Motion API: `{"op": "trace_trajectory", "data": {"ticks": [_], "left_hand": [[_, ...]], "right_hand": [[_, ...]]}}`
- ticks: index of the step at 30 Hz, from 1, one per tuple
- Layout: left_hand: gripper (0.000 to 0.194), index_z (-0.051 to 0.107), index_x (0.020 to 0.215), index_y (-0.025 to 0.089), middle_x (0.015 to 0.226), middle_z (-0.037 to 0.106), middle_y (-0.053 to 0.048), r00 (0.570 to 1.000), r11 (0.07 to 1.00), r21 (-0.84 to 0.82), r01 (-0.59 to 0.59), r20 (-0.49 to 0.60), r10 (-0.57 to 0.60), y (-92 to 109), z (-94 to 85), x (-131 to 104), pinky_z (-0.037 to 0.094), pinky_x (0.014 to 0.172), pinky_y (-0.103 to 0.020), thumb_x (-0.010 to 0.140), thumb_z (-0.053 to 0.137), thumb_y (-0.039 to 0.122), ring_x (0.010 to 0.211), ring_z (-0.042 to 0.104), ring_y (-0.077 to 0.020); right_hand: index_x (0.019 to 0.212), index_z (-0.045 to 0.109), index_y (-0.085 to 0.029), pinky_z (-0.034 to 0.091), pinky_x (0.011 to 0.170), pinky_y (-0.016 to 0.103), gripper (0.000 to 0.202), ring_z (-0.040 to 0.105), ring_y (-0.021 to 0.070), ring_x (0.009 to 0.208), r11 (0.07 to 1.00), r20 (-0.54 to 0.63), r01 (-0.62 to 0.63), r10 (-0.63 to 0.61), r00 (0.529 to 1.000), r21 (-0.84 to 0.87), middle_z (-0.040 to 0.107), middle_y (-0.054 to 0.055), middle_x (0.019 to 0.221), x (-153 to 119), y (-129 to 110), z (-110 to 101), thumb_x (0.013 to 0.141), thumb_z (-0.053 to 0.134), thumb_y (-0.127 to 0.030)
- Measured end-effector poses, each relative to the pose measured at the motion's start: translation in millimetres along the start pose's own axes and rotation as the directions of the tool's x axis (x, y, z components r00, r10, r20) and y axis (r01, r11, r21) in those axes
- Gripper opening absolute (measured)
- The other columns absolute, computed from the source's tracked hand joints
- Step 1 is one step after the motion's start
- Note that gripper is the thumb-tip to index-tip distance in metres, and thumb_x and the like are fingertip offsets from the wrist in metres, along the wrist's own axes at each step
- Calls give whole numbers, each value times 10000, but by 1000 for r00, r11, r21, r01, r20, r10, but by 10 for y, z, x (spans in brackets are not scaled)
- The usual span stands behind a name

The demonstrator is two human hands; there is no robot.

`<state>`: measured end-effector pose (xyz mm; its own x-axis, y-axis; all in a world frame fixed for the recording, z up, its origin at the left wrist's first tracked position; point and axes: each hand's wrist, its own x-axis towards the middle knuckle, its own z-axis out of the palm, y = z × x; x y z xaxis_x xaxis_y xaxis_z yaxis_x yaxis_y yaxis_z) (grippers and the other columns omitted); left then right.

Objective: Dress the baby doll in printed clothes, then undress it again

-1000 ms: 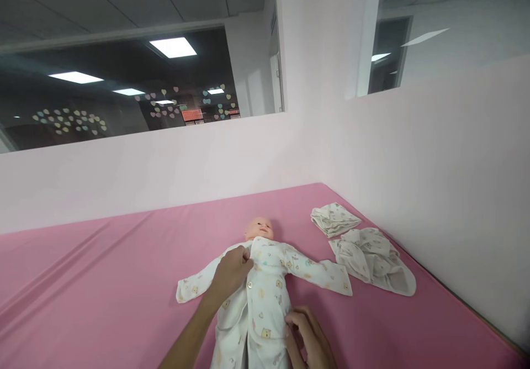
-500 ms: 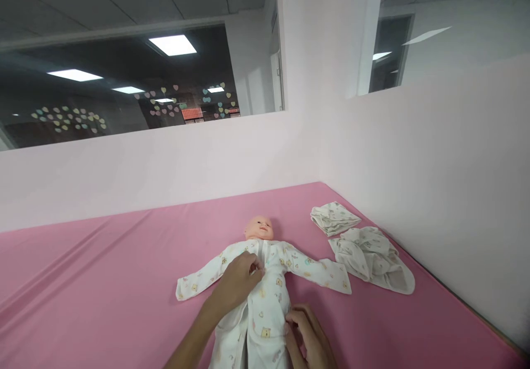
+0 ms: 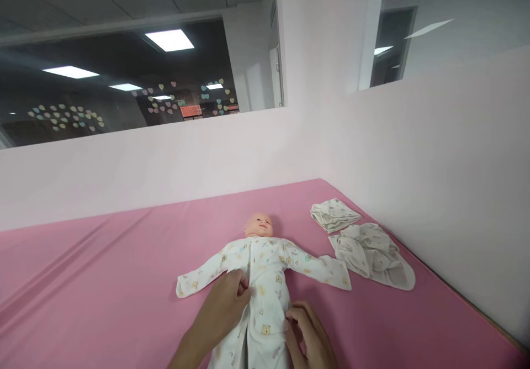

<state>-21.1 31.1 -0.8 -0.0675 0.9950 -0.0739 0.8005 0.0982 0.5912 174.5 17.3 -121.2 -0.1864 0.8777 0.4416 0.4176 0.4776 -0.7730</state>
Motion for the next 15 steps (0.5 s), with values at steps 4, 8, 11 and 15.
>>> {"op": "trace_trajectory", "data": {"ticks": [4,8,11,15], "left_hand": [[189,377,689,202,656,429,51,998,998,-55,-17,51,20,-17,-12,35,277,550,-237,800,489,308,620,390,-120],[163,369,694,201,660,403,56,994,992,-129,-14,105,27,-36,-42,76,262,539,-230,794,467,284,602,370,-106],[152,366,697,202,677,430,50,992,992,-129,-11,127,28,-31,-44,73,263,542,-234,791,463,271,613,393,-111],[143,362,698,208,696,466,32,1000,999,30,-25,12,25,35,12,16,273,568,-256,817,433,243,649,426,-137]], "right_hand": [[962,536,-242,491,624,186,131,607,147,936,1000,29,6,-5,1000,-23,579,35,1001,-3,9,5,979,422,-304],[930,547,-236,501,651,203,147,613,153,908,1000,-60,14,-14,998,-15,586,34,969,-12,3,36,972,425,-305],[935,550,-238,494,613,202,156,616,156,895,1000,-53,9,-9,999,-3,587,37,967,-12,-13,35,975,422,-318],[932,547,-239,493,597,194,148,619,152,875,1000,-19,9,-9,1000,9,585,38,960,1,-35,-4,974,428,-318]]}}
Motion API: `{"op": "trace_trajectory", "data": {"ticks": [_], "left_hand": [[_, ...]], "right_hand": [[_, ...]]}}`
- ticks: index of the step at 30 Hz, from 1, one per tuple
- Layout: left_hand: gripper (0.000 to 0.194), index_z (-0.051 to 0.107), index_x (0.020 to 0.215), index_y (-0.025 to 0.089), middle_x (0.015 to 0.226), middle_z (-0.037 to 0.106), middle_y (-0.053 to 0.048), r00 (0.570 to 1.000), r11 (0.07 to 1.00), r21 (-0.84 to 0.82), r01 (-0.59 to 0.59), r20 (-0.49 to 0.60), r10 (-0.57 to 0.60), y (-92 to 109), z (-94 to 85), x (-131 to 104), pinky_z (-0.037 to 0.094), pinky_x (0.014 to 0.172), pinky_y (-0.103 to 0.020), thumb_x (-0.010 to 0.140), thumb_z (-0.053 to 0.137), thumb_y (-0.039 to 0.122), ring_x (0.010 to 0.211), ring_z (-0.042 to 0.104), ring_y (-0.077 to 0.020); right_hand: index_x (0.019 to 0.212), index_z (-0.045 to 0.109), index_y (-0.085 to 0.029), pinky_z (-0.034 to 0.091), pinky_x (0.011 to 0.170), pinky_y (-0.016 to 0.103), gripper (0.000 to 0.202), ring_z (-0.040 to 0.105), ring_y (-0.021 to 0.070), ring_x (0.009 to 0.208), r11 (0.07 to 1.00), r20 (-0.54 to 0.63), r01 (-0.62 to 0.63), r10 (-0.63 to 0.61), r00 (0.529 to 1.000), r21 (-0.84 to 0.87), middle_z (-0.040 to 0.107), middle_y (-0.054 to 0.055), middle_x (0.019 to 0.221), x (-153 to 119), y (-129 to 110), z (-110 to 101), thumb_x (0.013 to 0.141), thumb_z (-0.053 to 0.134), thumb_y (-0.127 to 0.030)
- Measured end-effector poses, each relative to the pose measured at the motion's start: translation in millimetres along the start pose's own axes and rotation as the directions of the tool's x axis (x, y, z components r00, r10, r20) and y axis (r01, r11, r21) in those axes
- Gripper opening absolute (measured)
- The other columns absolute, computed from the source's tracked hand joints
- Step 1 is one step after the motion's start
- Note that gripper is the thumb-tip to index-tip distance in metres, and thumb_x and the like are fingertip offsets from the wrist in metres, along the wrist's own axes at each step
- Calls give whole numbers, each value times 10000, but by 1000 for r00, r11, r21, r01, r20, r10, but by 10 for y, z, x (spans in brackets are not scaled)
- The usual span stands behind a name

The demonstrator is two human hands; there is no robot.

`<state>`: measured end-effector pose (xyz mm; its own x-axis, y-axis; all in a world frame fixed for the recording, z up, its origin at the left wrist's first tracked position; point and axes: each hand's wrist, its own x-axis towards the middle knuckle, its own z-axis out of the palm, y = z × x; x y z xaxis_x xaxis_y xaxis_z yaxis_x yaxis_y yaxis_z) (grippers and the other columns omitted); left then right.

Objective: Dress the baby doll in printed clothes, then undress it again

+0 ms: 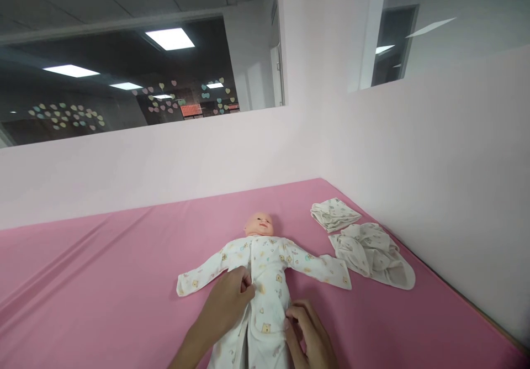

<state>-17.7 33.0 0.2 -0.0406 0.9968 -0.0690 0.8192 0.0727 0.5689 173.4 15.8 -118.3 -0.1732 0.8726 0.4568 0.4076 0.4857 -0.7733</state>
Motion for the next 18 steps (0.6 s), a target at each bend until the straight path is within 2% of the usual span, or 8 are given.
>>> {"op": "trace_trajectory", "data": {"ticks": [4,7,12,15,18], "left_hand": [[152,361,728,208,781,508,3,989,983,182,18,-147,9,93,47,-34,274,606,-279,873,340,169,678,440,-153],[182,361,722,206,780,516,-9,986,965,259,31,-164,12,102,74,-24,271,600,-282,883,327,126,677,470,-159],[235,413,667,190,776,523,-29,969,884,463,-63,-183,165,26,177,-11,281,614,-295,840,360,40,708,498,-173],[233,455,680,189,791,529,-33,958,865,493,-96,-189,214,-4,223,-16,289,613,-296,831,377,29,725,503,-178],[241,486,736,193,813,522,-33,949,866,491,-93,-219,226,-12,227,-7,296,602,-291,832,349,19,735,501,-179]], "right_hand": [[950,544,-243,516,697,208,139,612,153,911,1000,28,-13,13,1000,-13,582,35,986,7,-6,-26,976,429,-317],[960,549,-246,514,761,224,146,607,148,920,1000,33,-18,19,999,-18,582,30,999,2,1,-18,980,421,-313],[919,558,-239,503,681,218,173,608,150,870,1000,-52,-14,14,999,-1,582,32,952,-13,13,47,976,419,-324],[911,568,-240,512,703,233,193,612,157,849,1000,-110,9,-11,994,-19,592,36,934,-11,10,73,975,410,-330],[916,567,-242,517,733,237,176,615,153,854,999,-97,19,-22,995,-28,593,29,933,-2,6,53,973,421,-324]]}}
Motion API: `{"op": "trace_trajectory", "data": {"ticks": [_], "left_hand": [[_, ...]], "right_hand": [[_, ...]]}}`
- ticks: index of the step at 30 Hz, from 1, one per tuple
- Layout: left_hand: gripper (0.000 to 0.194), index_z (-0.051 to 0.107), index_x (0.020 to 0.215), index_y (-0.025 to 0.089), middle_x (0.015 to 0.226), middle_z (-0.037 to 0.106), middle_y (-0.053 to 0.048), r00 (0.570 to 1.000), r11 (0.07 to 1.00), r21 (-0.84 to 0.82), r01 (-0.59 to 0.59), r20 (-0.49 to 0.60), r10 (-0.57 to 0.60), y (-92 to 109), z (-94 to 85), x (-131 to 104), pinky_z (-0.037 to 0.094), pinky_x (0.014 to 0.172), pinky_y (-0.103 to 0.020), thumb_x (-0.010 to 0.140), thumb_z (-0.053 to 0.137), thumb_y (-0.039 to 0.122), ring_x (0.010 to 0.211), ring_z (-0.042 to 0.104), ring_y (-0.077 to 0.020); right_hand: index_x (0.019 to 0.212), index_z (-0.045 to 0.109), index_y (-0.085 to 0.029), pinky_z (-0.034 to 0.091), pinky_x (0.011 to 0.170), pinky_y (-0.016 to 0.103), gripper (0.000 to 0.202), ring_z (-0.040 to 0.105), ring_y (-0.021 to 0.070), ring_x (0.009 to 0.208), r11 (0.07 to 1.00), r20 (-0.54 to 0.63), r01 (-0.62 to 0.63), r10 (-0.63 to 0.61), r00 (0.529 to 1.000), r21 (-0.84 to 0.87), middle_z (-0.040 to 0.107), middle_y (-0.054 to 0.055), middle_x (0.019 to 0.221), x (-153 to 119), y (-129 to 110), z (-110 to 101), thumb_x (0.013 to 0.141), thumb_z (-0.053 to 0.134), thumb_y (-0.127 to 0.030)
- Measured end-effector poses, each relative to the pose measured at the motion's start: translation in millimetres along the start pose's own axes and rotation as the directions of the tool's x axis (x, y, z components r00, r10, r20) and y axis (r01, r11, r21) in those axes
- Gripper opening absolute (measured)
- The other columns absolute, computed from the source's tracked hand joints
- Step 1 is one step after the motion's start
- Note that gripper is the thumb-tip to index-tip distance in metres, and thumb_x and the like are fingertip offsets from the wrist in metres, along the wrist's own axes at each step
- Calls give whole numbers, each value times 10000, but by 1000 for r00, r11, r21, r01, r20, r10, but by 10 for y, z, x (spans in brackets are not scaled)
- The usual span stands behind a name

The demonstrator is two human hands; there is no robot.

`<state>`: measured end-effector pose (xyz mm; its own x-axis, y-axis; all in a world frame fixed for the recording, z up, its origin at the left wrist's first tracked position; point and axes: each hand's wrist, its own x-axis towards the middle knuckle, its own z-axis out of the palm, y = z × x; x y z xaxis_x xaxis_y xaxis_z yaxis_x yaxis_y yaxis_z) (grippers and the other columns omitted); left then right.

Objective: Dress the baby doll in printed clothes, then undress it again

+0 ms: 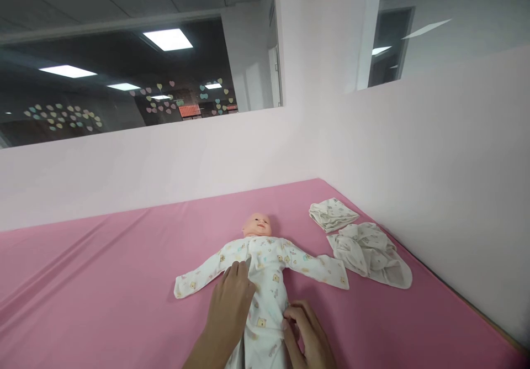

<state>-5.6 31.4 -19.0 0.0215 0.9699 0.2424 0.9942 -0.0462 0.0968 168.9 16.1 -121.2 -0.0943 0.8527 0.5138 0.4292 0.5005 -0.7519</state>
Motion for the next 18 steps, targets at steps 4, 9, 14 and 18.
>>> {"op": "trace_trajectory", "data": {"ticks": [4,9,14,18], "left_hand": [[274,497,765,186,838,523,-41,1000,998,61,8,8,-9,-10,-14,37,309,609,-294,808,324,-21,755,505,-186],[305,540,824,176,879,549,-67,999,981,195,10,32,-16,-6,-28,45,307,623,-302,791,336,-50,804,540,-211],[350,562,954,188,897,588,-55,999,992,123,-30,47,25,85,-47,30,332,635,-304,834,319,-33,815,569,-204],[436,571,1050,183,958,606,-61,995,983,175,-45,97,28,198,-3,49,329,613,-293,763,370,-78,834,597,-205]], "right_hand": [[936,553,-243,511,794,244,132,611,148,899,1000,89,10,-8,996,-13,585,23,959,12,7,-59,974,443,-305],[947,535,-239,508,813,261,139,605,155,919,1000,132,-6,8,991,-17,574,30,972,13,14,-78,985,417,-300],[971,532,-242,501,832,274,140,594,156,929,1000,157,-25,25,987,-6,568,32,991,24,27,-56,989,412,-310],[967,537,-237,499,834,271,147,596,157,930,1000,159,-18,18,987,0,570,38,993,0,65,-52,990,409,-305]]}}
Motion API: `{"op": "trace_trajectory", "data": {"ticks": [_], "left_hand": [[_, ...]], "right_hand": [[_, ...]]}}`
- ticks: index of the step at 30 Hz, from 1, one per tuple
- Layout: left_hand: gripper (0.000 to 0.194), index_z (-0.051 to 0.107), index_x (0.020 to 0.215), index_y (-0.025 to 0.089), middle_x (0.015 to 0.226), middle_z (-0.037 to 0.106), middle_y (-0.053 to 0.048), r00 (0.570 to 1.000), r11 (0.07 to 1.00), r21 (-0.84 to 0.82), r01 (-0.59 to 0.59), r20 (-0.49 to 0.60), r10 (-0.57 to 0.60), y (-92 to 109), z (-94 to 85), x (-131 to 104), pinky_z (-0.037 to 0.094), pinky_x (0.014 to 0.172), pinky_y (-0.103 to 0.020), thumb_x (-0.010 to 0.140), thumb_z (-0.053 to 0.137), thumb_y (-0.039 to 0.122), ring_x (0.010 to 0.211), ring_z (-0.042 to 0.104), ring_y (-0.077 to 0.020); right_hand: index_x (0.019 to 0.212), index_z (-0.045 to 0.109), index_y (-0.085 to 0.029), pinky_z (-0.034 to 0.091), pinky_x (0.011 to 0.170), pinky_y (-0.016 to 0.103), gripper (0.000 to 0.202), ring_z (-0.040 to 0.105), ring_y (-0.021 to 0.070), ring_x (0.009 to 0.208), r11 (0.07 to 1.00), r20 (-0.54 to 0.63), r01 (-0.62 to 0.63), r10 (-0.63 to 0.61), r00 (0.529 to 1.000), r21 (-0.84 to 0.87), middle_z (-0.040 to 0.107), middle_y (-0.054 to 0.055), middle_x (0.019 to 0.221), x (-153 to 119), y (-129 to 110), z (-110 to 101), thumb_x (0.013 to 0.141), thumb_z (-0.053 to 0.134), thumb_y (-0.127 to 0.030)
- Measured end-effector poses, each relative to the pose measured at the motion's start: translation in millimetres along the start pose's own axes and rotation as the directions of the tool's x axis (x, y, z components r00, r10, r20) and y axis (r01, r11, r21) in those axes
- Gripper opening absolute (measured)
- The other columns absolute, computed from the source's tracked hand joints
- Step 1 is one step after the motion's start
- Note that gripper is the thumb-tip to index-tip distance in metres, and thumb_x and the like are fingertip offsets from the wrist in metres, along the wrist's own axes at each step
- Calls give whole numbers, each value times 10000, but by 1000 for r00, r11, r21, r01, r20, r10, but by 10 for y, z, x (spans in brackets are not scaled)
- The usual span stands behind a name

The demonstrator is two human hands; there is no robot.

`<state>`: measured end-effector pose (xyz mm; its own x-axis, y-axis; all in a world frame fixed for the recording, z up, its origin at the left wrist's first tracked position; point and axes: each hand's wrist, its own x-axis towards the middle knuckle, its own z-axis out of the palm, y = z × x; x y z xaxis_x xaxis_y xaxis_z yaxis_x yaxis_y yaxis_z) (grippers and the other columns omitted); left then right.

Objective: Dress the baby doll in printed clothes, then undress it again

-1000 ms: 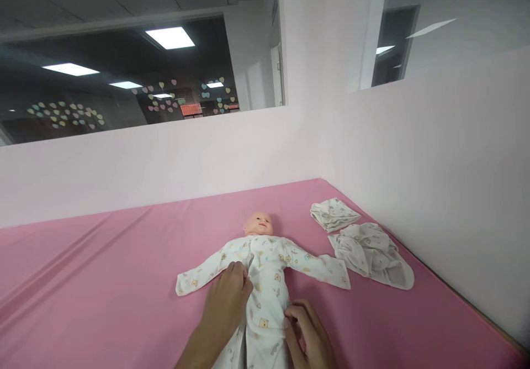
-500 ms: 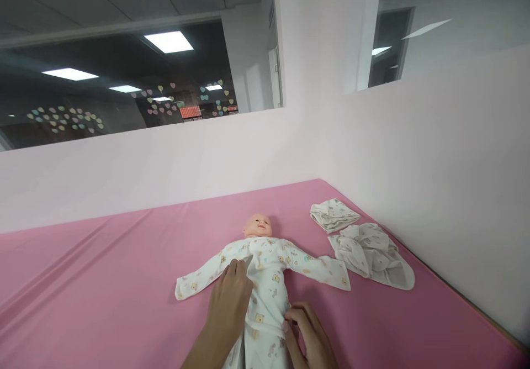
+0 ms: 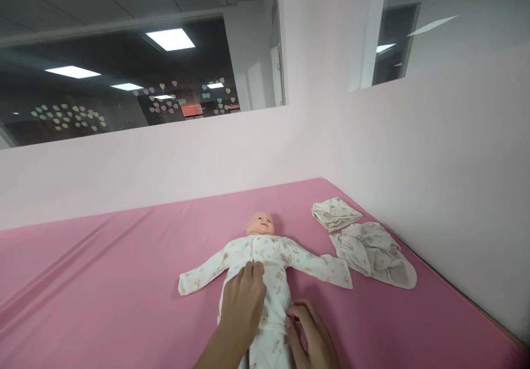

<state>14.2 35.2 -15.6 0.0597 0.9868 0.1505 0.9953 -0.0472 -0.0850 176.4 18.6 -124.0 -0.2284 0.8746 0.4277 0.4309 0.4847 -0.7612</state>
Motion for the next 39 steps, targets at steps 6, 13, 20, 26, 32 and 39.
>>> {"op": "trace_trajectory", "data": {"ticks": [6,13,20,26,32,39], "left_hand": [[418,585,977,187,963,618,-63,998,999,-16,39,-41,-39,81,86,7,290,587,-301,722,399,-87,798,594,-209],[176,551,934,223,892,662,-18,995,727,-686,40,-37,-89,-126,40,-93,379,675,-284,902,393,152,811,584,-191],[237,558,1067,201,1013,682,-31,996,331,-941,72,50,-74,-398,108,-120,446,841,-278,880,416,234,928,607,-173],[201,588,998,220,897,624,-4,985,511,-850,124,44,-165,-396,87,-87,411,748,-296,871,474,326,828,562,-182],[182,614,911,226,902,575,-6,996,654,-754,58,-2,-90,-416,12,-56,373,726,-287,903,454,314,833,545,-172],[198,471,727,194,803,527,9,997,673,-736,-71,-40,61,-480,-50,-38,325,661,-261,902,438,282,735,475,-145]], "right_hand": [[962,548,-229,486,815,261,157,591,154,907,999,-58,25,-23,998,32,574,36,965,112,-103,-60,985,403,-285],[819,587,-186,401,682,279,251,579,181,791,994,-7,-30,30,1000,-104,635,44,827,926,-692,-39,954,452,-349],[710,535,-178,285,604,271,227,535,168,696,958,88,-15,42,995,-287,630,43,766,1097,-636,158,913,454,-238],[664,419,-180,277,600,259,192,480,148,668,968,124,-9,42,991,-251,558,16,716,1056,-588,122,852,447,-153],[689,377,-187,306,624,259,217,433,135,674,992,222,-122,109,969,44,448,-19,687,1039,-580,19,886,425,-264],[712,337,-196,315,627,250,237,355,120,668,941,232,-182,117,966,284,347,-40,687,1025,-546,45,889,440,-315]]}}
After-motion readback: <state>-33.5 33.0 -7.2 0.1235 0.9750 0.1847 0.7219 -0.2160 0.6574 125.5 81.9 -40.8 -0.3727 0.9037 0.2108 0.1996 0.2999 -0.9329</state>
